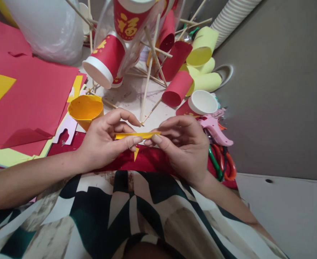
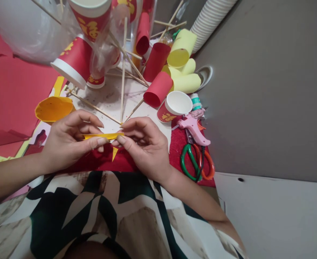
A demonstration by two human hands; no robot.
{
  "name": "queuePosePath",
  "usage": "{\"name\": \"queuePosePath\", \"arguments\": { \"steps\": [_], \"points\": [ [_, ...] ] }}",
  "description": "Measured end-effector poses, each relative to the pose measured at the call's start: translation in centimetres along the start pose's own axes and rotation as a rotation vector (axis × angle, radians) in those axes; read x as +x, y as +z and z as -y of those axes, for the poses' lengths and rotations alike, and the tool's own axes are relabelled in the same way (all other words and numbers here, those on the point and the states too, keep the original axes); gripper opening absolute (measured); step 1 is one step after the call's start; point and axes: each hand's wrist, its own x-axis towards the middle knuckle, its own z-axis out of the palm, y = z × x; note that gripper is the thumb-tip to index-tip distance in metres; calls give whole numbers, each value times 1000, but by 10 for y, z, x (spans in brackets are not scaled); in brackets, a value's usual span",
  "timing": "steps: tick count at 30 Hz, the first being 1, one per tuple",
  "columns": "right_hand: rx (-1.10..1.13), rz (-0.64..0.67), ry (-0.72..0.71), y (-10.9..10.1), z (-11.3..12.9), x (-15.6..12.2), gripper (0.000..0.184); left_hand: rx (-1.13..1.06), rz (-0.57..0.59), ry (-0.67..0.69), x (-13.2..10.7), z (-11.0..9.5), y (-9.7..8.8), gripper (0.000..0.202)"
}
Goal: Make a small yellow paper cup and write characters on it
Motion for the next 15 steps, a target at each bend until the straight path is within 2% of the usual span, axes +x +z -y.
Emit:
{"name": "queuePosePath", "arguments": {
  "steps": [4,7,11,13,15],
  "points": [
    [22,44,72,-6,2,3,20,-4,7,-48,2,2,-2,21],
    [-61,26,-25,-10,2,3,23,-7,-2,-76,2,3,-2,21],
    [-271,143,-197,-10,1,3,18,-54,36,-117,1,2,-1,21],
    [-333,161,-228,-9,1,4,13,-69,59,-140,1,1,-1,20],
    [-362,124,-217,-9,1,4,11,-54,65,-134,1,0,-2,18]
  ]
}}
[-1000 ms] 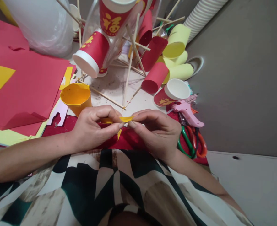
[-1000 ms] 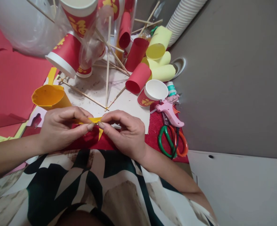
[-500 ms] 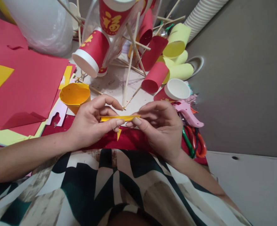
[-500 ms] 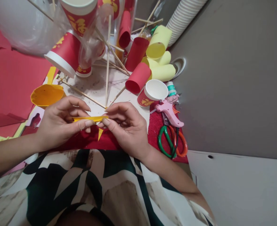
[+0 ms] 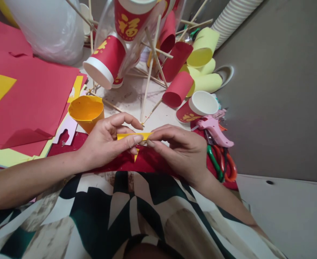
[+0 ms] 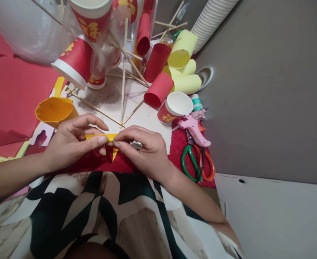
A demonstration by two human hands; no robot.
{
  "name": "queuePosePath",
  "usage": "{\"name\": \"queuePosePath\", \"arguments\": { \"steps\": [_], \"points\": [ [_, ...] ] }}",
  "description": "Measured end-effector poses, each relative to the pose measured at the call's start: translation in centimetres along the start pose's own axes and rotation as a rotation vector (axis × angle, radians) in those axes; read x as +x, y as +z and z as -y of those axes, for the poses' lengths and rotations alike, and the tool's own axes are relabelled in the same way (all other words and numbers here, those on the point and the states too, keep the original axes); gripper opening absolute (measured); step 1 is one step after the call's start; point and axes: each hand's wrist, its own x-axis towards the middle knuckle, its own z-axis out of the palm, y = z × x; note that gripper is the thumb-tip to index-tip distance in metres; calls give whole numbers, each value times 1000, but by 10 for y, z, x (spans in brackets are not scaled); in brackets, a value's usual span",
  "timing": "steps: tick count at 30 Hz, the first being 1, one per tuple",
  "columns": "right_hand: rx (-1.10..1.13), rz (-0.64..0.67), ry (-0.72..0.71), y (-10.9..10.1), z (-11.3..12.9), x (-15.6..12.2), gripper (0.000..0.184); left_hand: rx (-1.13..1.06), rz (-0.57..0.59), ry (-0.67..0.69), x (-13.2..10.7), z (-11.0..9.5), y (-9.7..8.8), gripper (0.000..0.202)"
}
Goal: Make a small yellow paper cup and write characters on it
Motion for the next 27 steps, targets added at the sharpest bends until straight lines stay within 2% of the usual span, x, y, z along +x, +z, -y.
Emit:
{"name": "queuePosePath", "arguments": {
  "steps": [2,5,8,15,20,27],
  "points": [
    [21,-49,69,0,1,-1,10,56,-14,49,0,-1,-1,17],
    [108,-75,194,-1,2,-1,8,213,-49,199,1,0,-2,18],
    [145,-67,232,0,4,0,8,386,-70,295,1,1,-1,12],
    [111,-24,162,4,1,1,11,529,-118,336,0,2,1,8],
    [120,-28,141,6,2,-3,12,579,-123,302,-1,0,2,7],
    [198,25,215,3,5,-4,11,428,-90,203,1,1,2,14]
  ]
}}
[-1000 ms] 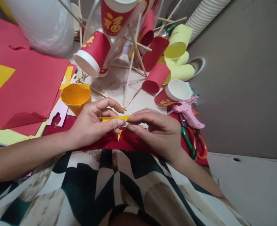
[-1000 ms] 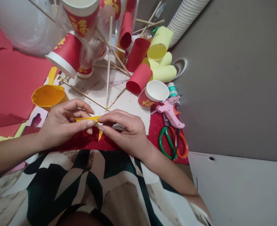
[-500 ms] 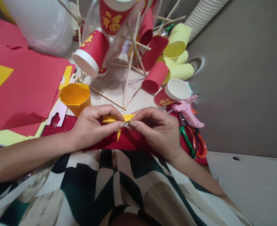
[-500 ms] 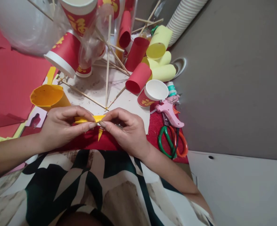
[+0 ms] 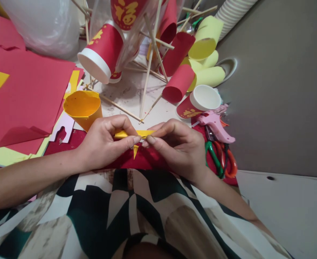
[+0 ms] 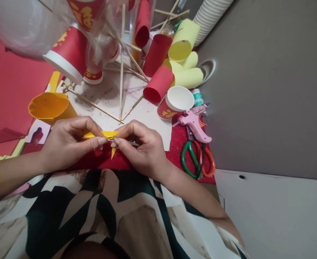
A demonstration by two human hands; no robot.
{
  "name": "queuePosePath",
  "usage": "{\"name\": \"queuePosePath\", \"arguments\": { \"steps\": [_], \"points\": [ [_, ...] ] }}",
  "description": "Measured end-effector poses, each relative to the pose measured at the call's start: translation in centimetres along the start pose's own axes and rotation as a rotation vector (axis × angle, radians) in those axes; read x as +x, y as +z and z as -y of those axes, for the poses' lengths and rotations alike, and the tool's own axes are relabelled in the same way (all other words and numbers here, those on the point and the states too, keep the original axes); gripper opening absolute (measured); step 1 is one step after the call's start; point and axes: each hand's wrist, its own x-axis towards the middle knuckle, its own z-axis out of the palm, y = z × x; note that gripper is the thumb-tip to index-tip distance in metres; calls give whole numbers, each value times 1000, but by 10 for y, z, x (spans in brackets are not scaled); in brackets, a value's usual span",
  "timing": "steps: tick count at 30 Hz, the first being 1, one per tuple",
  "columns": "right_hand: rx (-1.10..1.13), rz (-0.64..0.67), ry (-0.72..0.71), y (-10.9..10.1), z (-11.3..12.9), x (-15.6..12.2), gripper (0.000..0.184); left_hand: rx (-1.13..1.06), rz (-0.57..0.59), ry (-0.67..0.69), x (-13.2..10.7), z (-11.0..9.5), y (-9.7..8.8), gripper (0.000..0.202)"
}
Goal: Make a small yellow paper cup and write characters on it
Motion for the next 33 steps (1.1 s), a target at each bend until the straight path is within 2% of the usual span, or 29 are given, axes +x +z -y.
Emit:
{"name": "queuePosePath", "arguments": {
  "steps": [4,7,11,15,19,23,25,27,30,33],
  "points": [
    [35,-41,39,1,-2,1,14,-206,16,-64,2,3,0,17],
    [113,-72,46,2,-2,0,26,-335,90,-121,3,3,-1,21],
    [139,-65,32,-1,-1,-1,25,-438,148,-195,4,-1,-5,16],
    [206,-34,47,-3,1,-1,22,-355,84,-164,2,-2,-5,11],
    [252,-26,141,-5,2,3,17,-315,52,-90,1,2,-3,8],
    [313,-49,248,-5,2,8,33,-352,32,-34,1,5,0,14],
    [265,-17,277,-2,2,9,35,-373,45,-65,0,4,3,17],
    [181,-8,269,0,3,10,28,-394,80,-133,0,1,4,20],
    [115,-64,252,2,4,10,22,-425,90,-233,1,-2,2,26],
    [146,-112,297,0,5,9,24,-458,57,-309,4,-1,-4,34]
  ]
}}
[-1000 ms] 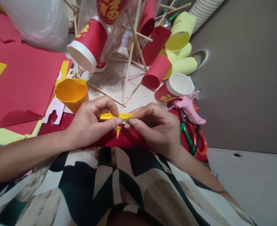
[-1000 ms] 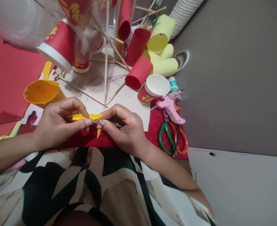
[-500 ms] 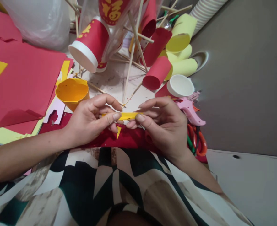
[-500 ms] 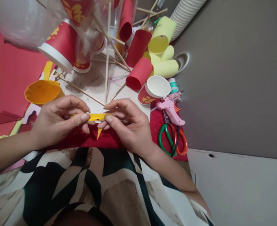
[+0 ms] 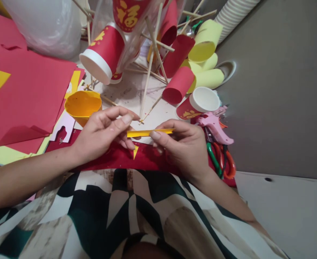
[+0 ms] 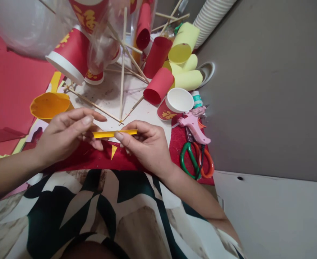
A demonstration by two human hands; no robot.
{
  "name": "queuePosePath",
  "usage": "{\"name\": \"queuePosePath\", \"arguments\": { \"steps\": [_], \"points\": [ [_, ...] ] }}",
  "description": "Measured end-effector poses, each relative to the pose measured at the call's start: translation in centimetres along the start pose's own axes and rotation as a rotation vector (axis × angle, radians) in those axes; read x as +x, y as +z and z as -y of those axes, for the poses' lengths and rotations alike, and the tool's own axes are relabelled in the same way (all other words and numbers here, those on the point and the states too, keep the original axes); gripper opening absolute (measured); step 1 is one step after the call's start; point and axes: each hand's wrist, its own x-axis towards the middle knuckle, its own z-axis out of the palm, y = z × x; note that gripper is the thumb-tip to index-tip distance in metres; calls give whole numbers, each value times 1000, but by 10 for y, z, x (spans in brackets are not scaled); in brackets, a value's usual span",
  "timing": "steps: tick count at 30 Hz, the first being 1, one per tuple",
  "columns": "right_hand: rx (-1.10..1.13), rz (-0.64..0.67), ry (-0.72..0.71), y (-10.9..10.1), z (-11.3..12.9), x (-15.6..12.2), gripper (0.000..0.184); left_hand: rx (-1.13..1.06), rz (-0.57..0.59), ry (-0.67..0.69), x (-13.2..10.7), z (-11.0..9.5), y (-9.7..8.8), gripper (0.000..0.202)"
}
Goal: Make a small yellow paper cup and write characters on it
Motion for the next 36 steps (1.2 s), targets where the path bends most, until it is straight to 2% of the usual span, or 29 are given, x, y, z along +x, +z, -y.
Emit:
{"name": "queuePosePath", "arguments": {
  "steps": [4,7,10,15,17,24,31,36],
  "points": [
    [59,-4,37,-2,0,0,27,-19,114,-154,1,-1,-4,50],
    [70,10,43,-1,0,0,27,1,171,-236,1,-1,-2,47],
    [99,33,55,0,1,-1,28,32,184,-200,0,0,1,42],
    [89,48,65,-1,2,-2,32,179,106,-12,-4,3,2,35],
    [87,62,69,-1,3,-2,31,215,106,22,-5,3,2,34],
    [82,126,93,1,0,-1,32,133,223,-72,0,1,1,30],
    [65,194,103,2,0,-4,35,116,238,-69,-3,-1,3,28],
    [70,235,133,-1,2,-3,39,97,240,-140,-5,0,5,35]
  ]
}}
